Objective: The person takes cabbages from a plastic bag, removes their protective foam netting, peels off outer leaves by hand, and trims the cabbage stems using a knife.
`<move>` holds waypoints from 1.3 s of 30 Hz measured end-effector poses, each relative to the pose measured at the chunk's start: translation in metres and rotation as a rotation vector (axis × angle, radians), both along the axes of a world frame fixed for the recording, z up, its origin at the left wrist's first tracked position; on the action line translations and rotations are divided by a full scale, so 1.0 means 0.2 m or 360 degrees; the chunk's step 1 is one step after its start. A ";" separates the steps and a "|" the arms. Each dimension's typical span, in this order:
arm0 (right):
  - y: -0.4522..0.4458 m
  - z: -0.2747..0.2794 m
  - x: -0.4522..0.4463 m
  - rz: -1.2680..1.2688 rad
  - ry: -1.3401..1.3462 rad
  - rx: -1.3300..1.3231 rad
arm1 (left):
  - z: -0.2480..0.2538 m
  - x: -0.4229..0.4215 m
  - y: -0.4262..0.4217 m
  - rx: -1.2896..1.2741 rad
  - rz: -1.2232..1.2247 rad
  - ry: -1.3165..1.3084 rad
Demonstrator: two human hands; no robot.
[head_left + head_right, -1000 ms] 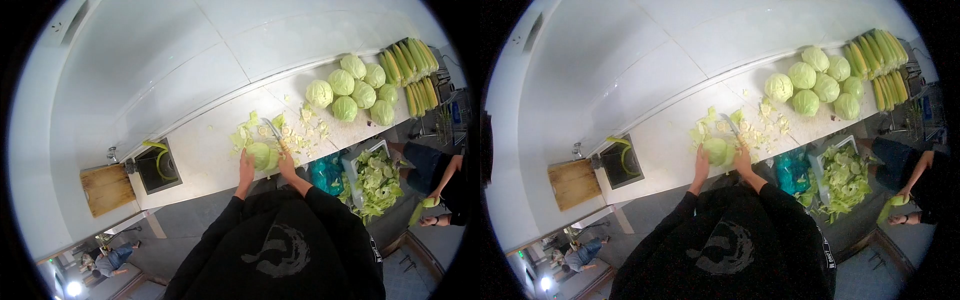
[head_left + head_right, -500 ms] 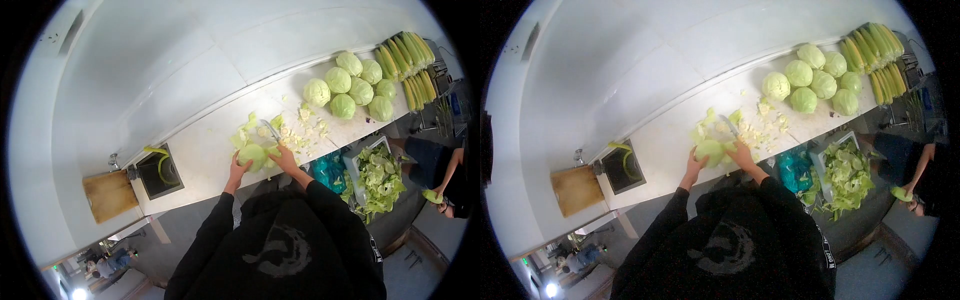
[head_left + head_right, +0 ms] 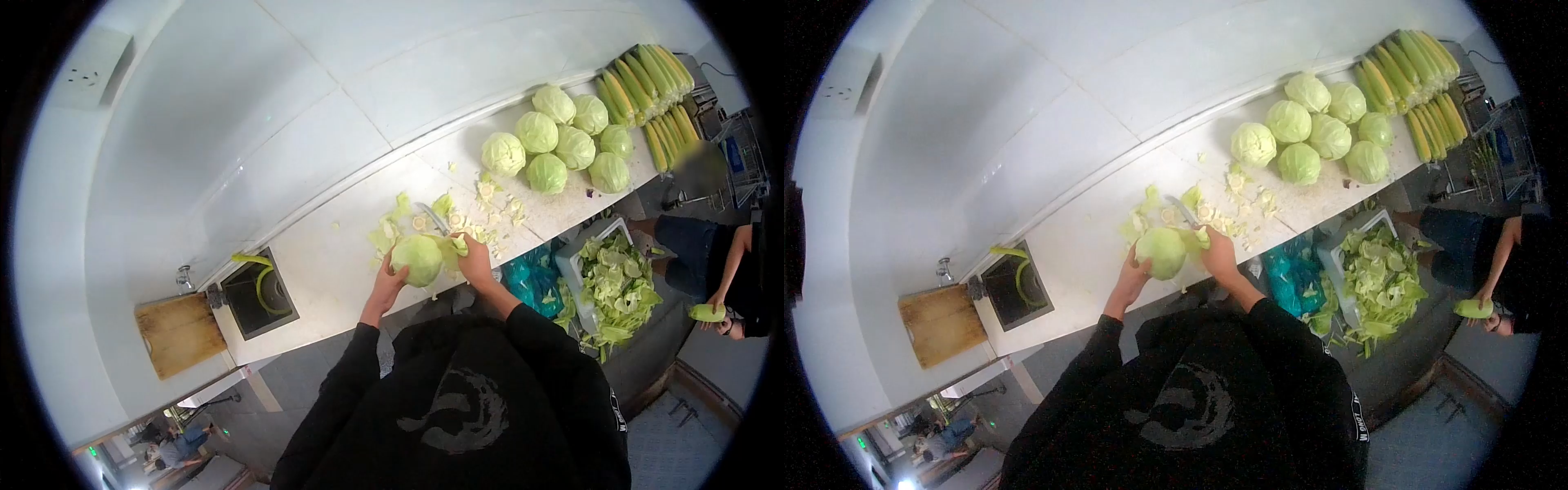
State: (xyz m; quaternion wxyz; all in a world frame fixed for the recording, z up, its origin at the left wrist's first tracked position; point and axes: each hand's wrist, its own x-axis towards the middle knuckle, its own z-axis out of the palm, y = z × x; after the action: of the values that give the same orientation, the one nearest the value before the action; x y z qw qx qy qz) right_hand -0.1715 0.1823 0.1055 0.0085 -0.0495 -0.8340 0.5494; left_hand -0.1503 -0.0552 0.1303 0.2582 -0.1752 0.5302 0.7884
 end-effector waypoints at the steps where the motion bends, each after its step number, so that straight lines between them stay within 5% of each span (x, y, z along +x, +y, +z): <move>1: 0.02 -0.01 0.00 -0.0028 -0.0010 0.0008 | 0.00 0.00 -0.01 0.0037 -0.0035 0.0026; 4: 0.07 -0.07 -0.01 -0.0162 0.0042 -0.0108 | -0.01 0.00 0.01 0.0270 -0.0053 0.0041; 10: 0.31 -0.04 0.02 -0.0569 -0.0500 -0.0255 | -0.06 0.03 0.05 0.0716 -0.0140 0.0090; 13: 0.61 -0.24 0.16 -0.0615 -0.0329 -0.0405 | -0.21 0.09 -0.06 0.0955 0.0059 -0.0005; 14: 0.71 -0.23 0.23 -0.0630 -0.0413 -0.0551 | -0.26 0.10 -0.10 0.0687 0.0008 0.0121; 17: 0.98 -0.29 0.51 -0.0961 -0.0708 -0.0593 | -0.28 0.05 -0.12 0.0900 0.0121 -0.0020; 18: 1.07 -0.40 0.63 -0.1092 -0.0626 -0.0479 | -0.14 0.03 -0.05 0.0603 -0.0009 0.0172; 20: 1.27 -0.61 0.88 -0.1332 -0.0571 -0.0650 | -0.09 0.03 -0.02 0.0851 0.0047 0.0010; 24: 1.61 -0.27 1.05 -0.1913 -0.0604 -0.1259 | -0.11 0.10 -0.03 0.0583 -0.0001 -0.0079; 25: 1.80 -0.36 1.18 -0.1627 -0.0562 -0.0660 | -0.09 0.12 -0.02 0.0592 -0.0035 -0.0088; 28: 1.99 -0.05 1.10 -0.2534 -0.0501 -0.1555 | -0.05 0.14 0.03 0.0629 -0.0143 -0.0092; 30: 2.16 -0.38 1.27 -0.2139 -0.0843 -0.0989 | -0.01 0.14 0.06 0.0497 -0.0049 -0.0172; 31: 2.21 -0.56 1.35 -0.1541 -0.1206 -0.0036 | -0.02 0.14 0.06 0.0448 -0.0105 -0.0125; 33: 2.15 -0.70 1.26 -0.0753 -0.1673 0.1072 | -0.09 0.15 0.05 0.0573 -0.0087 -0.0134; 37: 1.56 -0.42 0.72 -0.1328 -0.0853 -0.0925 | 0.10 0.08 0.22 0.0470 -0.0099 0.0247; 39: 1.20 -0.10 0.46 -0.0684 -0.0756 -0.0882 | 0.20 0.03 0.23 0.0390 -0.0066 0.0258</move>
State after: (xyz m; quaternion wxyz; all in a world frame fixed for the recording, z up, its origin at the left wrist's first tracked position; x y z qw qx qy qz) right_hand -0.0802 0.4213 0.0860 -0.0832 -0.3479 -0.6043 0.7120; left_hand -0.1444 -0.0098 0.1700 0.2503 -0.0670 0.4527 0.8532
